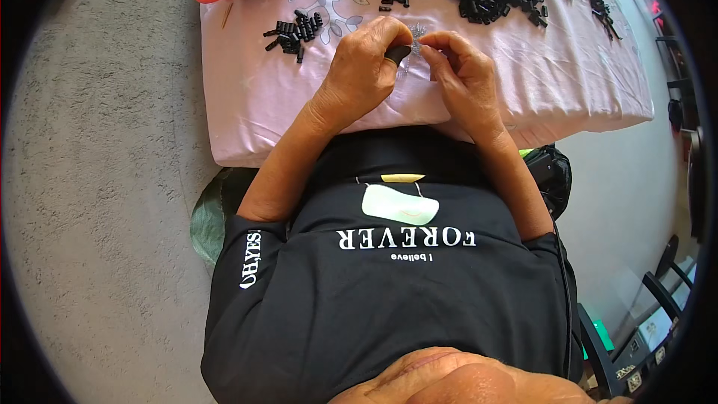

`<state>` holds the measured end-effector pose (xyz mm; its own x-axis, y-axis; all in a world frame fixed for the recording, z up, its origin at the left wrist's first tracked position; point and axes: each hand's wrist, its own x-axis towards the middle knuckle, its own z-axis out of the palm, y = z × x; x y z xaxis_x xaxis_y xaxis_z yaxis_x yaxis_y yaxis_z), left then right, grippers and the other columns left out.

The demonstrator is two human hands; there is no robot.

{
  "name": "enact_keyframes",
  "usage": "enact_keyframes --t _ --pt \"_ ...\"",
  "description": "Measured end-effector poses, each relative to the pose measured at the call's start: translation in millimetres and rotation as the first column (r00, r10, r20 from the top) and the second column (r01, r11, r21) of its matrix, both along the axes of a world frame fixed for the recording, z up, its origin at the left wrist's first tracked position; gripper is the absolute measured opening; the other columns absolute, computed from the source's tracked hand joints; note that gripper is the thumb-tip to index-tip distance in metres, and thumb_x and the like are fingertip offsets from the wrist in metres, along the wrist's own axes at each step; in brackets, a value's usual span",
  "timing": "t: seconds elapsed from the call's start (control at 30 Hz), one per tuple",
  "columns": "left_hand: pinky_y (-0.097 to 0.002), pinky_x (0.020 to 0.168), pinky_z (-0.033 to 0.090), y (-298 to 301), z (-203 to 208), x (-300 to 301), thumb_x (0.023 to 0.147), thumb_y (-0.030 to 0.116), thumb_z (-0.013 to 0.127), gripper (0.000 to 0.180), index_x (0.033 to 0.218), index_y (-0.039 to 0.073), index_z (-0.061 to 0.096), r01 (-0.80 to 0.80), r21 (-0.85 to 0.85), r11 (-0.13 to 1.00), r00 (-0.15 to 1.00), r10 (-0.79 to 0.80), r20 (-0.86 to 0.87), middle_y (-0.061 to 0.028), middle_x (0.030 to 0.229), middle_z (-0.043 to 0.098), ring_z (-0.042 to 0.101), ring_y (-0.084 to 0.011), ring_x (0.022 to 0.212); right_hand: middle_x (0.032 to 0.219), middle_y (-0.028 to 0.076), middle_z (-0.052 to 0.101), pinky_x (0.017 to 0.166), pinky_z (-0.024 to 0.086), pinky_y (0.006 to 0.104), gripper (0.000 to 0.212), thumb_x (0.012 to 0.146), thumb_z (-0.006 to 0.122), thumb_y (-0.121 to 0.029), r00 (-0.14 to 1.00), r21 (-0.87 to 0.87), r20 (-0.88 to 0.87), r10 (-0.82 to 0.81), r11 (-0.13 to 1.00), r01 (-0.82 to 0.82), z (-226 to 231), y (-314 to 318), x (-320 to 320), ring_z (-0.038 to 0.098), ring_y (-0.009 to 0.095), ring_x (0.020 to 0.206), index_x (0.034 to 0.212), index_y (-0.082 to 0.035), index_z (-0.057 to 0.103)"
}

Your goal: Manually assembling small black plastic components by inserting tiny metal pins into them.

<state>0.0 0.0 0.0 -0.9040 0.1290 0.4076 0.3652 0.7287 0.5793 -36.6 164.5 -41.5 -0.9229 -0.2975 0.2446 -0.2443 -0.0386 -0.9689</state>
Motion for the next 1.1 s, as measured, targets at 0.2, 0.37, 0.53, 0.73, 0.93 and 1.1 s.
enact_keyframes --t 0.2,0.37,0.53,0.73,0.93,1.1 --pt "-0.0296 0.069 0.053 6.3 1.3 2.2 0.077 -0.010 0.065 0.022 0.095 0.001 0.060 0.004 0.061 0.998 1.000 -0.003 -0.024 -0.0102 0.084 0.065 0.067 -0.0200 0.077 0.078 0.012 0.066 0.063 0.050 0.0297 0.010 0.087 0.066 -0.007 0.991 0.119 -0.131 0.030 0.993 -0.014 3.6 3.8 -0.1 0.064 0.019 0.068 0.092 0.001 0.066" --pt "-0.0267 0.073 0.053 6.8 1.2 3.8 0.078 -0.010 0.065 0.021 0.096 0.001 0.062 0.002 0.093 0.996 1.000 -0.002 -0.009 -0.0080 0.086 0.066 0.067 -0.0156 0.080 0.079 0.013 0.066 0.063 0.050 0.0305 0.009 0.086 0.066 -0.007 0.998 0.103 -0.030 0.054 0.993 -0.050 5.0 4.5 0.3 0.065 0.022 0.070 0.091 0.000 0.065" --pt "-0.0236 0.080 0.052 5.4 -0.4 3.6 0.083 -0.009 0.064 0.017 0.097 0.000 0.063 -0.083 0.309 0.947 0.978 0.017 0.210 -0.0045 0.089 0.067 0.065 -0.0104 0.085 0.079 0.013 0.066 0.065 0.050 0.0321 0.007 0.086 0.065 -0.006 0.993 0.137 -0.106 0.045 0.990 -0.030 2.8 3.5 -0.1 0.066 0.025 0.072 0.090 0.000 0.065" --pt "-0.0243 0.072 0.051 2.1 2.0 3.5 0.080 -0.007 0.063 0.017 0.095 0.001 0.065 -0.176 0.190 0.966 0.970 0.137 0.201 -0.0075 0.090 0.067 0.065 -0.0124 0.081 0.080 0.014 0.066 0.064 0.051 0.0334 0.006 0.084 0.066 -0.004 0.986 0.140 -0.169 0.007 0.990 0.017 1.7 1.9 0.5 0.066 0.027 0.072 0.088 -0.001 0.065" --pt "-0.0293 0.064 0.050 -10.3 -8.8 7.6 0.074 -0.006 0.060 0.021 0.093 0.003 0.066 -0.135 -0.066 0.989 0.990 0.137 0.040 -0.0103 0.089 0.066 0.063 -0.0198 0.071 0.080 0.013 0.067 0.064 0.051 0.0340 0.005 0.082 0.067 -0.004 0.978 0.167 -0.207 0.018 0.986 0.017 7.1 0.8 0.9 0.066 0.028 0.071 0.087 -0.002 0.066" --pt "-0.0310 0.067 0.051 -14.2 -4.1 5.0 0.074 -0.007 0.058 0.022 0.093 0.002 0.065 -0.157 -0.077 0.985 0.988 0.156 -0.013 -0.0100 0.089 0.066 0.063 -0.0215 0.074 0.081 0.012 0.066 0.065 0.052 0.0351 0.006 0.081 0.068 -0.006 0.941 0.287 -0.335 0.048 0.957 0.054 6.7 -1.8 1.1 0.066 0.029 0.073 0.087 -0.004 0.069"
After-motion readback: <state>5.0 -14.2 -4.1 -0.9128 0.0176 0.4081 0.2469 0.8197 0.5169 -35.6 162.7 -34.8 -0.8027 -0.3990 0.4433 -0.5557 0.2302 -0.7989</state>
